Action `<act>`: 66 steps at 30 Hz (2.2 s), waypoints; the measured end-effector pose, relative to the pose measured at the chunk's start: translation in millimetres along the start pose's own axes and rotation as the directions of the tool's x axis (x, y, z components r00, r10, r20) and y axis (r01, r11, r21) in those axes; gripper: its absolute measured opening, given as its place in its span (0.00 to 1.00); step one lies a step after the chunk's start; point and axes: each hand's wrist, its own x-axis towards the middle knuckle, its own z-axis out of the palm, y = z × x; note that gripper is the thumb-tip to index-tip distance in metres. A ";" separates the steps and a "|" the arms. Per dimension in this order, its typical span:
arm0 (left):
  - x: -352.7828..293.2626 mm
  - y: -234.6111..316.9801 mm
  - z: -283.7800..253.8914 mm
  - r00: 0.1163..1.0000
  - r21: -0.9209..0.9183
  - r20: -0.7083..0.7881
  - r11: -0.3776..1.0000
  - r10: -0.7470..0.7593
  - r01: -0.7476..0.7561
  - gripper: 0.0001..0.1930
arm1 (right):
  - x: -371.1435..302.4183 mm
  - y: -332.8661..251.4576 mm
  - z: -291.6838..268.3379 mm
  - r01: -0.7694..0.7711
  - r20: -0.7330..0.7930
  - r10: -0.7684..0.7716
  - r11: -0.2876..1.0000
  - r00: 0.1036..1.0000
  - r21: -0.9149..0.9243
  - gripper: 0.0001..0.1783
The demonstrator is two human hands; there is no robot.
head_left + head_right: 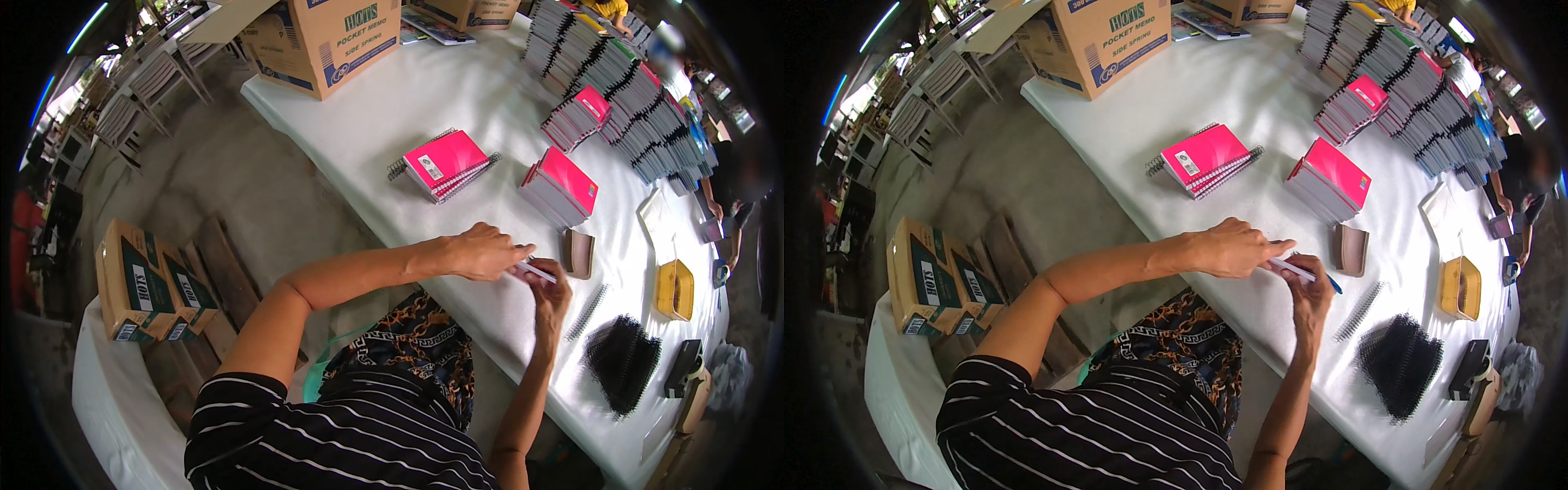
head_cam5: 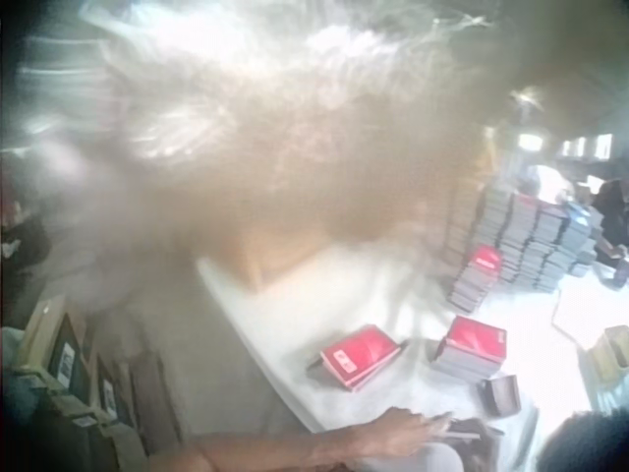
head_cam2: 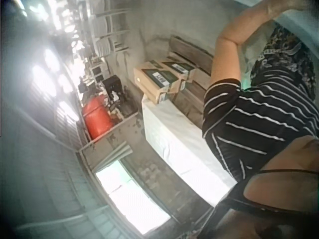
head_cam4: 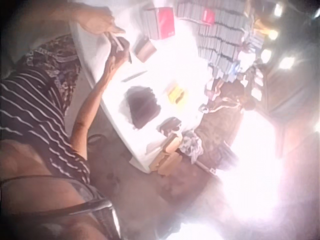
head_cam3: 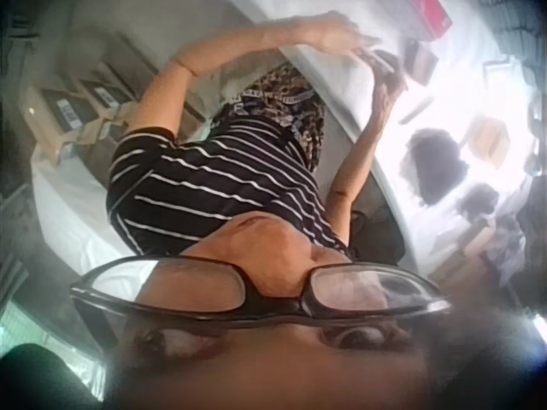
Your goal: The person binds spiral notebooks by hand, sliding a wire spiral through the punched holes of a stack of paper and a pink cover, then using a pair of pliers to secure the ends of the wire.
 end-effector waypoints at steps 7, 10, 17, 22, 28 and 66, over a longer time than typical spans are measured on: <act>-12.1 -31.8 47.9 0.905 -0.758 -0.387 0.619 -0.174 -0.205 0.50 | -15.1 18.9 35.3 0.032 -0.201 -0.006 0.991 0.980 0.127 0.13; -12.1 -28.7 59.6 0.846 -0.826 -0.482 0.439 -0.227 -0.353 0.52 | -12.5 11.7 40.3 0.024 -0.197 0.000 0.993 0.980 0.118 0.11; 5.2 16.2 27.9 0.801 0.100 -0.579 0.989 0.148 -0.111 0.50 | -10.9 34.1 37.1 0.124 -0.249 -0.084 0.981 0.965 0.147 0.11; 19.1 25.2 41.5 0.907 0.319 -0.380 0.946 0.180 -0.054 0.33 | -3.6 21.5 -9.9 0.175 -0.012 -0.180 0.967 0.984 -0.185 0.14; 20.9 30.5 43.1 0.902 0.351 -0.379 0.934 0.208 -0.067 0.31 | 17.1 46.7 -131.4 -0.466 -0.574 -0.139 0.446 0.807 -0.764 0.23; 25.0 28.4 41.2 0.917 0.338 -0.349 0.939 0.194 -0.070 0.31 | 0.3 -39.0 -36.1 0.224 0.129 -0.183 0.816 0.975 -0.532 0.10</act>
